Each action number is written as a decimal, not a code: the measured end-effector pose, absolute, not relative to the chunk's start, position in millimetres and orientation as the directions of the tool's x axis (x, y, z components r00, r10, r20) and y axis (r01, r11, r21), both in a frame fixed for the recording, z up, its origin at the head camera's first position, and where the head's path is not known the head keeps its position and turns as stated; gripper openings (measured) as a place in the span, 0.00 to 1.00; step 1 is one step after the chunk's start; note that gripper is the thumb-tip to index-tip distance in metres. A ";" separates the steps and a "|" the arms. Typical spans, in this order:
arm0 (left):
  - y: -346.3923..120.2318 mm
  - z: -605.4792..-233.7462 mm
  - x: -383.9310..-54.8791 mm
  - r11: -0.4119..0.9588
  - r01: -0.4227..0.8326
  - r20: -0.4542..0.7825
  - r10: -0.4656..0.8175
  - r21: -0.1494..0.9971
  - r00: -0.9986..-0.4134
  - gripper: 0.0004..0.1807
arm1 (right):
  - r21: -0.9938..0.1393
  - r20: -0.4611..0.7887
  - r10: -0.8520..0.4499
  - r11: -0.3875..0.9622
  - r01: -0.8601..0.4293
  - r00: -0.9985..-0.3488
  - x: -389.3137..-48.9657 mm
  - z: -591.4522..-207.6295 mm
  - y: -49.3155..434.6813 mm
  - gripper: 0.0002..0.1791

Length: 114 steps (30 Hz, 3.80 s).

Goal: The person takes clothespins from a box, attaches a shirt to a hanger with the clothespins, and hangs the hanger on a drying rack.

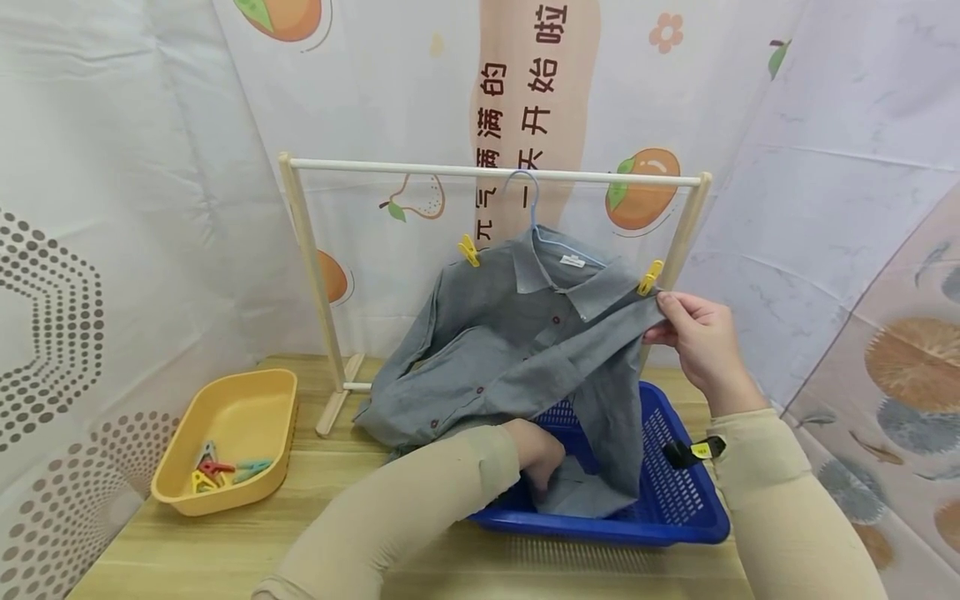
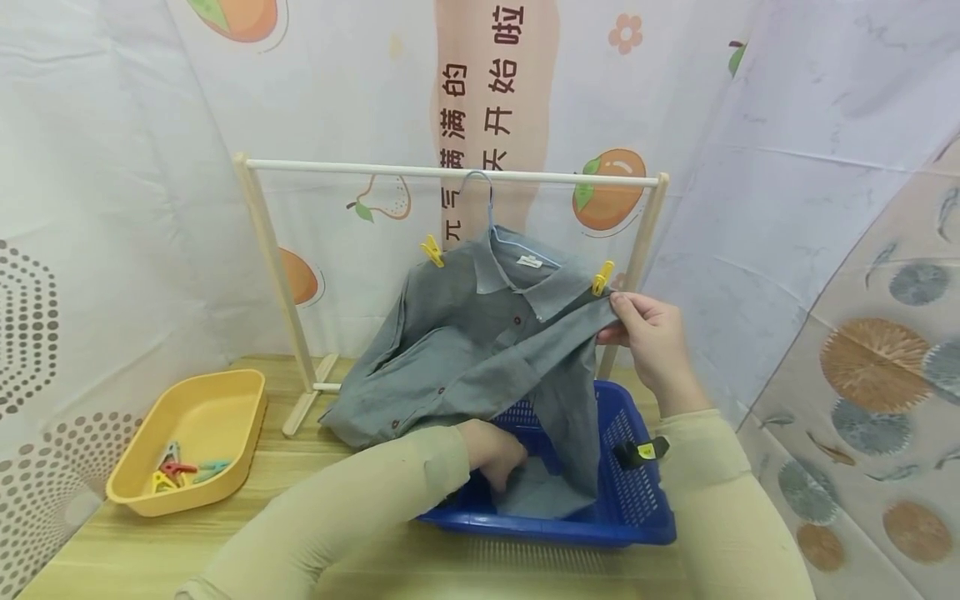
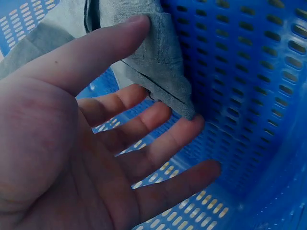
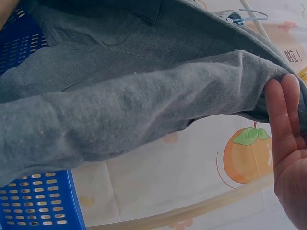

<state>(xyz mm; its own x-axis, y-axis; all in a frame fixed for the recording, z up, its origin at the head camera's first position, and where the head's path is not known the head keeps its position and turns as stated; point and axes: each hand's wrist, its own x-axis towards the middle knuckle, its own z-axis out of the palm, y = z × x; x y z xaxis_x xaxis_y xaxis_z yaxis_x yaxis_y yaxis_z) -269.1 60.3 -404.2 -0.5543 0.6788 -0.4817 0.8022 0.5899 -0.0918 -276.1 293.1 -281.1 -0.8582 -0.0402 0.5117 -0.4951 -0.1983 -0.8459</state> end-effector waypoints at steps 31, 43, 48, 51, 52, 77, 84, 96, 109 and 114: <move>52.3 -361.8 -258.6 0.574 0.818 -0.421 0.749 0.026 -0.512 0.26 | -0.844 0.519 -0.043 -0.187 -0.503 -0.854 -274.6 -282.2 296.4 0.11; 34.7 -337.3 -257.5 0.551 0.825 -0.303 0.814 0.127 -0.496 0.22 | -0.840 0.521 -0.050 -0.205 -0.502 -0.852 -274.1 -284.6 297.2 0.11; 28.3 -328.8 -260.6 0.518 0.842 -0.264 0.842 0.153 -0.470 0.20 | -0.836 0.527 -0.043 -0.206 -0.508 -0.849 -273.7 -284.2 297.2 0.10; 22.2 -321.7 -262.1 0.495 0.855 -0.218 0.861 0.155 -0.459 0.17 | -0.833 0.531 -0.038 -0.206 -0.514 -0.846 -273.5 -283.9 297.0 0.10; 19.9 -319.2 -263.0 0.485 0.860 -0.199 0.869 0.160 -0.454 0.16 | -0.832 0.533 -0.038 -0.207 -0.515 -0.846 -273.7 -283.9 297.1 0.10; -71.1 -253.4 -257.5 0.384 0.884 0.138 0.893 0.265 -0.429 0.09 | -0.831 0.528 -0.048 -0.237 -0.504 -0.848 -271.2 -285.7 302.1 0.11; -104.1 -240.0 -252.1 0.403 0.882 0.202 0.868 0.245 -0.453 0.09 | -0.822 0.542 -0.047 -0.239 -0.518 -0.839 -269.5 -285.7 300.4 0.11; -148.6 -224.4 -242.5 0.475 0.844 0.210 0.825 0.249 -0.525 0.07 | -0.814 0.556 -0.036 -0.225 -0.535 -0.831 -264.5 -284.3 298.0 0.11; -187.3 -214.7 -241.4 0.580 0.790 0.223 0.758 0.198 -0.613 0.09 | -0.811 0.561 -0.029 -0.220 -0.543 -0.827 -263.8 -285.5 298.9 0.11; -202.6 -216.2 -240.8 0.627 0.755 0.194 0.730 0.194 -0.656 0.07 | -0.812 0.558 -0.024 -0.224 -0.540 -0.829 -264.0 -286.7 299.3 0.11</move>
